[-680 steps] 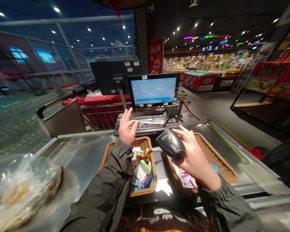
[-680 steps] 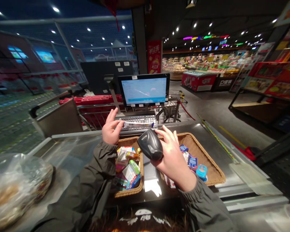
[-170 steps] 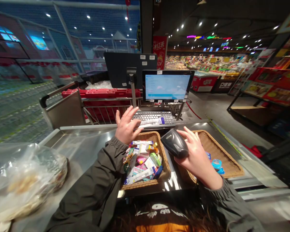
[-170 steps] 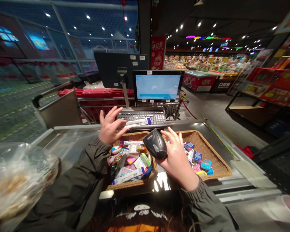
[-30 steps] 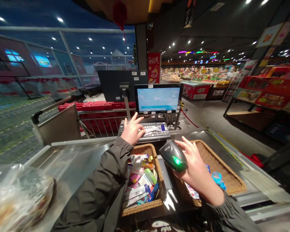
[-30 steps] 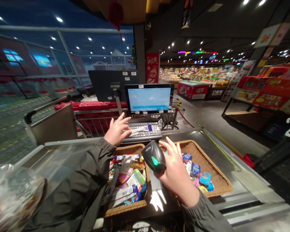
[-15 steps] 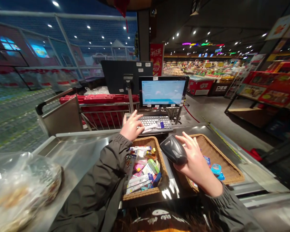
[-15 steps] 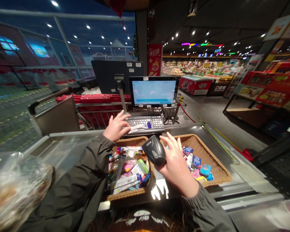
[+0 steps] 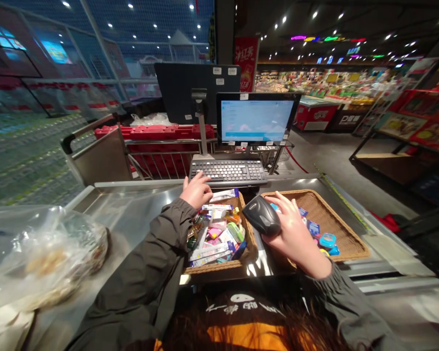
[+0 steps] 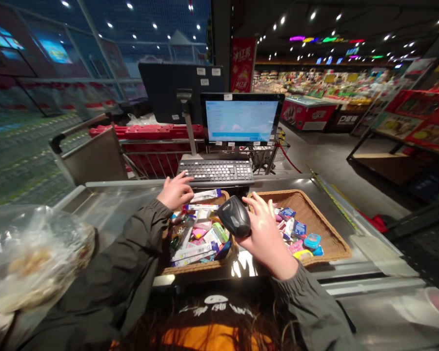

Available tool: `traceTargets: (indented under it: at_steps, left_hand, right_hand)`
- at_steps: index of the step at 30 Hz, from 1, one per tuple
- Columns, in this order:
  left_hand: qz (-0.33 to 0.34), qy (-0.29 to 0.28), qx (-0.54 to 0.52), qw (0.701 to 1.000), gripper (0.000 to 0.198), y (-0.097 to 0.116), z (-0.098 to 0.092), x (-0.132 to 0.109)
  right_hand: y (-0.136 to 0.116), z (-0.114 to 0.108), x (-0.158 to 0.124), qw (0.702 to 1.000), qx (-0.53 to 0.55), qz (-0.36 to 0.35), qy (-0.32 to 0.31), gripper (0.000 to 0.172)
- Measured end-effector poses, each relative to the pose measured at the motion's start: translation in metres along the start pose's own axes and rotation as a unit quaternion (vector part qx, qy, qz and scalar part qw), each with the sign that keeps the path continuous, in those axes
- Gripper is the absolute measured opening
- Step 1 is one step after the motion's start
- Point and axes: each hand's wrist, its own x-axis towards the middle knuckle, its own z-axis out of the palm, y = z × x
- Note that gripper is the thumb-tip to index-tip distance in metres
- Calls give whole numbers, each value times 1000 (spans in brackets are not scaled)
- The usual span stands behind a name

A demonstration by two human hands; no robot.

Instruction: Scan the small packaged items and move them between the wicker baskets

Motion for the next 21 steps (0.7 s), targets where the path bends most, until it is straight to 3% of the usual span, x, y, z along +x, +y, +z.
traceTargets:
  at_steps: [7, 13, 17, 21]
  left_hand:
    - [-65, -65, 10, 996, 18, -23, 39, -20]
    - [-138, -58, 34, 988, 27, -40, 64, -41]
    - [-166, -49, 55, 983, 28, -49, 70, -51]
    - [-161, -46, 61, 984, 25, -47, 62, -53]
  right_hand:
    - [-5, 8, -1, 999, 18, -1, -37, 43]
    - [-9, 16, -2, 997, 33, -17, -60, 41]
    - [-11, 18, 2, 996, 46, -20, -70, 42]
    - [-11, 19, 4, 996, 50, -23, -69, 43]
